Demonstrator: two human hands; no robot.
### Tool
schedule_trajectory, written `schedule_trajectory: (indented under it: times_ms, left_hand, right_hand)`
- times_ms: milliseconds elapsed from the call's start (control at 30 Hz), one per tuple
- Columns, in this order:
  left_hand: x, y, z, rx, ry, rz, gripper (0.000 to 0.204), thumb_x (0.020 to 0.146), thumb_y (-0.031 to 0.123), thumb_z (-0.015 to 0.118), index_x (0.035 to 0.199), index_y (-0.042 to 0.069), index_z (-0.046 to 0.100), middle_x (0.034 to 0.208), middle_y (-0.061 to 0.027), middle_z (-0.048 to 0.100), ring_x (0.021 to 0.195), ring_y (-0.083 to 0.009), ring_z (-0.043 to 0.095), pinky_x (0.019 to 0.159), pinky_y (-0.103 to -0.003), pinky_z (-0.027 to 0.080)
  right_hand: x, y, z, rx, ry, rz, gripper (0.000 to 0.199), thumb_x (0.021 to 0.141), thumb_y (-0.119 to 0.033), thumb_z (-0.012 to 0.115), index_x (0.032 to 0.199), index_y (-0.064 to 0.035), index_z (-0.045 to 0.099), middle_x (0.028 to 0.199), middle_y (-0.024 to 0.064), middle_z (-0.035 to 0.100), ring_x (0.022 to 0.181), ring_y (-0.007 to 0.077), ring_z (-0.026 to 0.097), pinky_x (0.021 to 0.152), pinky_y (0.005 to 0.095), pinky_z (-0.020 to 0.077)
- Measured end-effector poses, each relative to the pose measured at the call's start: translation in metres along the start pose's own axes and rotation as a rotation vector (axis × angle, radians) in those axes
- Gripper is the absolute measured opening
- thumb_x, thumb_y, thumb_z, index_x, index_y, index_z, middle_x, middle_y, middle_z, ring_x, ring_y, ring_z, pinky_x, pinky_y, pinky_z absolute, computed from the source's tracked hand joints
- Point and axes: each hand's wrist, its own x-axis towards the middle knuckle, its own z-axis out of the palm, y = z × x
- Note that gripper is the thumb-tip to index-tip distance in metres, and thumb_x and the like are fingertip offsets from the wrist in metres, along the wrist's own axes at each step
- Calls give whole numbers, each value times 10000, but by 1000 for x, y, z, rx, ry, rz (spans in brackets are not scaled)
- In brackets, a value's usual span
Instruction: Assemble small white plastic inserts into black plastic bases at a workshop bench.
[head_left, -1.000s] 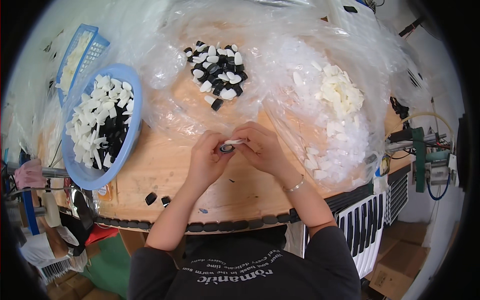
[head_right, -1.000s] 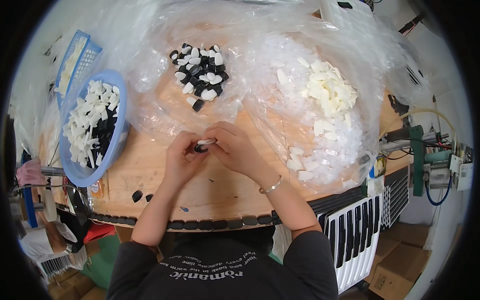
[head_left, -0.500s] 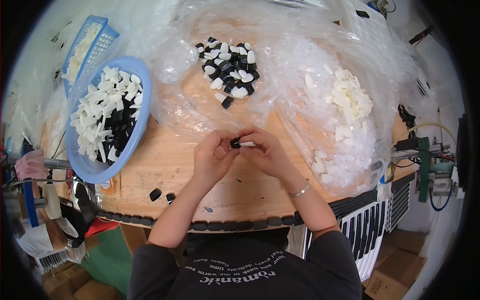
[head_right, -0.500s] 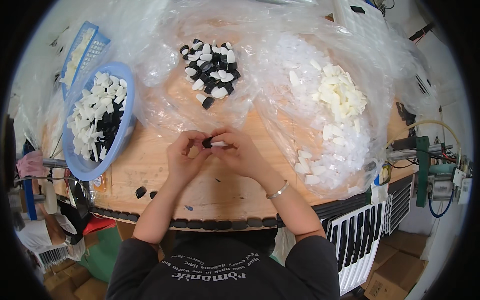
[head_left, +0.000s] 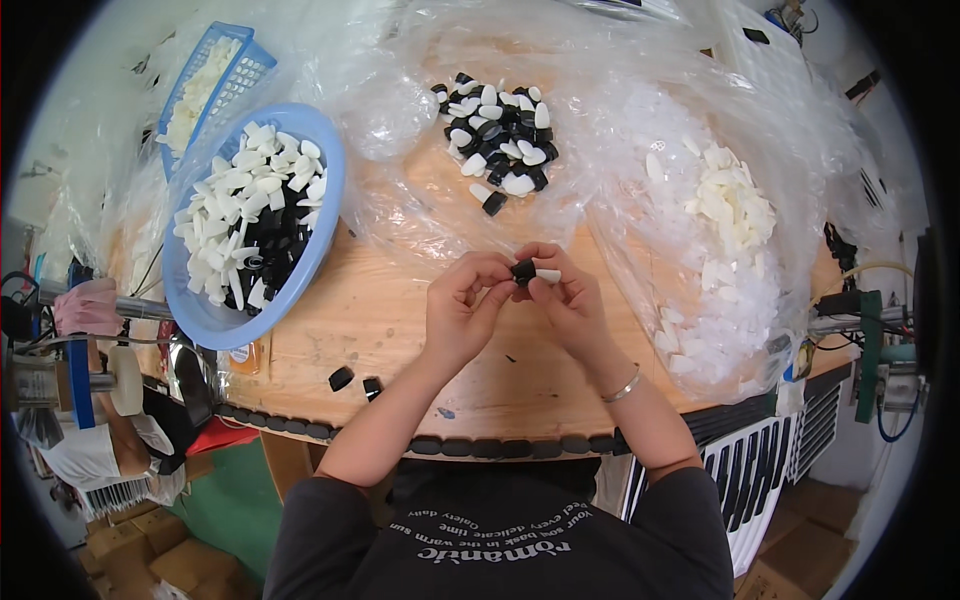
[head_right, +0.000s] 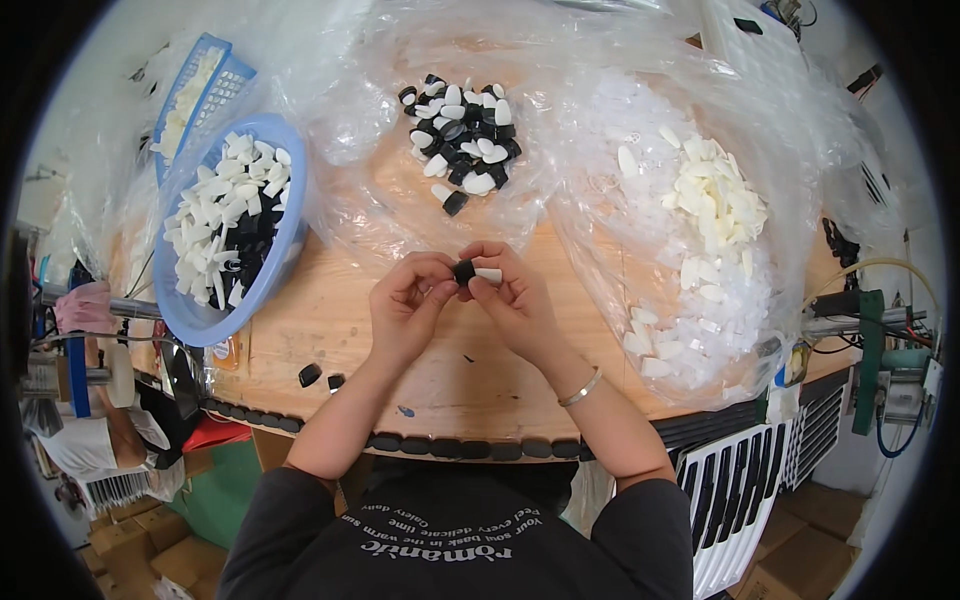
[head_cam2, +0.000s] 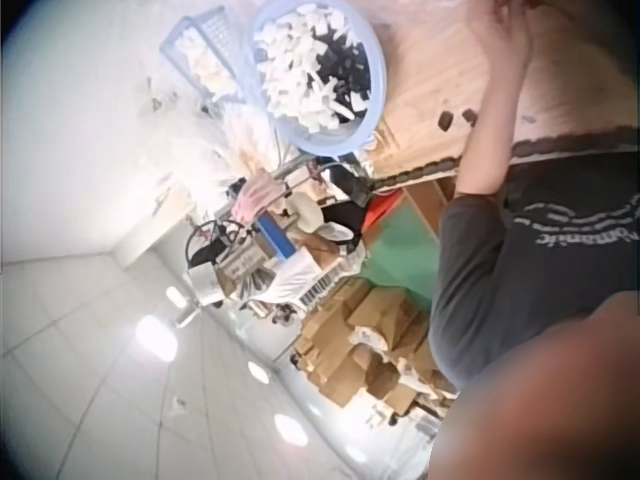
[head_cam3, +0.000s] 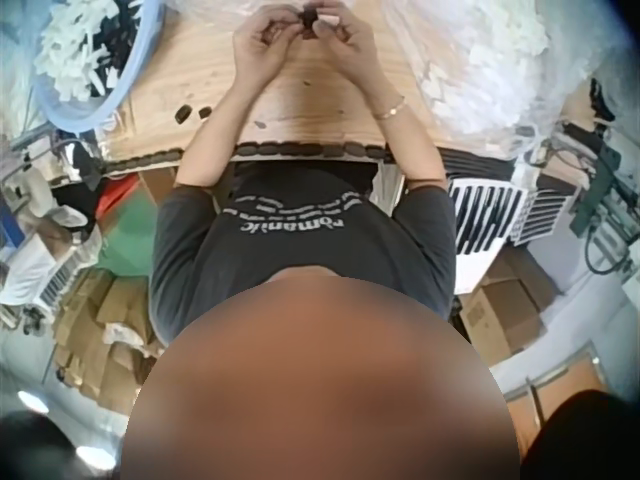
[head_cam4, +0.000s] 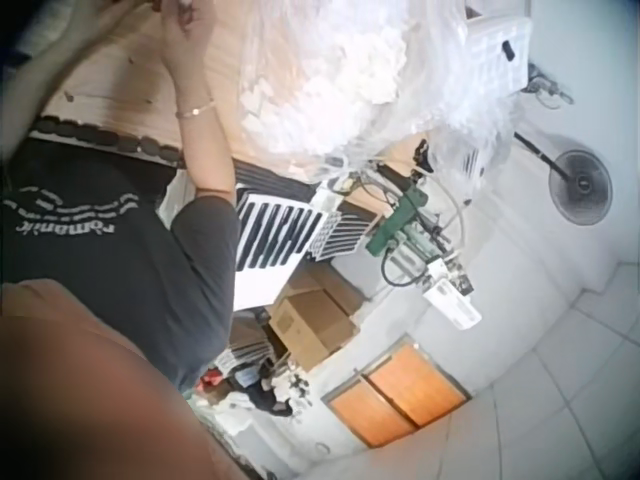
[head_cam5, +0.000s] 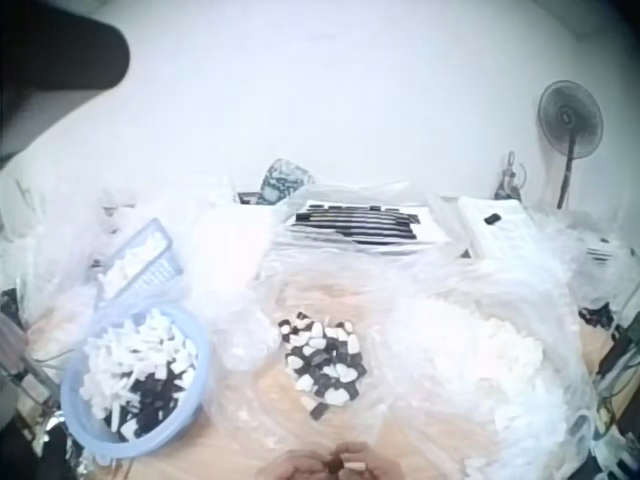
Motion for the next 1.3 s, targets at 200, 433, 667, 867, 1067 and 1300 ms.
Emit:
schedule_trajectory:
  times_ms: [200,433,667,867,1067,1300]
  left_hand:
    - [-1,5,1,-77,-3,-18,139,843,-156,552,942,-59,559,1053,-136,565,881,-181,627,787,-271,526]
    - [-2,5,-2,-56,-61,-51,115,855,-101,584,928,-13,568,1068,-74,544,886,-97,516,788,-215,428]
    - [-5,-2,-1,63,-54,-95,76,927,-31,515,967,32,501,1024,-45,519,840,-81,475,778,-206,401]
    - [0,9,6,-140,68,-181,105,955,57,524,1053,22,508,1036,-54,540,866,-75,494,794,-206,406]
    - [-5,2,-2,-15,-31,-183,68,939,15,540,1005,0,545,957,-25,585,843,-42,537,755,-170,421]
    - [-4,3,4,-116,29,-184,125,925,-20,548,1048,3,549,964,-19,588,850,-36,538,750,-163,413]
  right_hand:
    - [-1,-3,2,-11,-24,-41,193,939,-62,536,1106,12,599,1251,86,455,980,125,563,851,266,495]
    - [-1,-3,1,31,-51,-47,178,924,-21,547,1095,15,582,1236,103,470,978,120,558,849,260,483]
    - [-5,-6,8,-122,141,7,272,868,41,613,1113,-6,506,1102,87,575,993,127,587,833,252,494]
    - [-2,-6,15,-117,239,-125,423,832,75,639,1163,-41,404,1090,89,581,961,131,597,819,237,489]
    - [-4,-8,13,-377,177,-262,420,823,71,657,1140,-36,402,1037,95,600,956,146,612,844,269,507]
    - [-5,-21,10,-531,196,-316,283,797,37,705,1003,-18,518,1037,111,629,918,177,641,814,282,527]
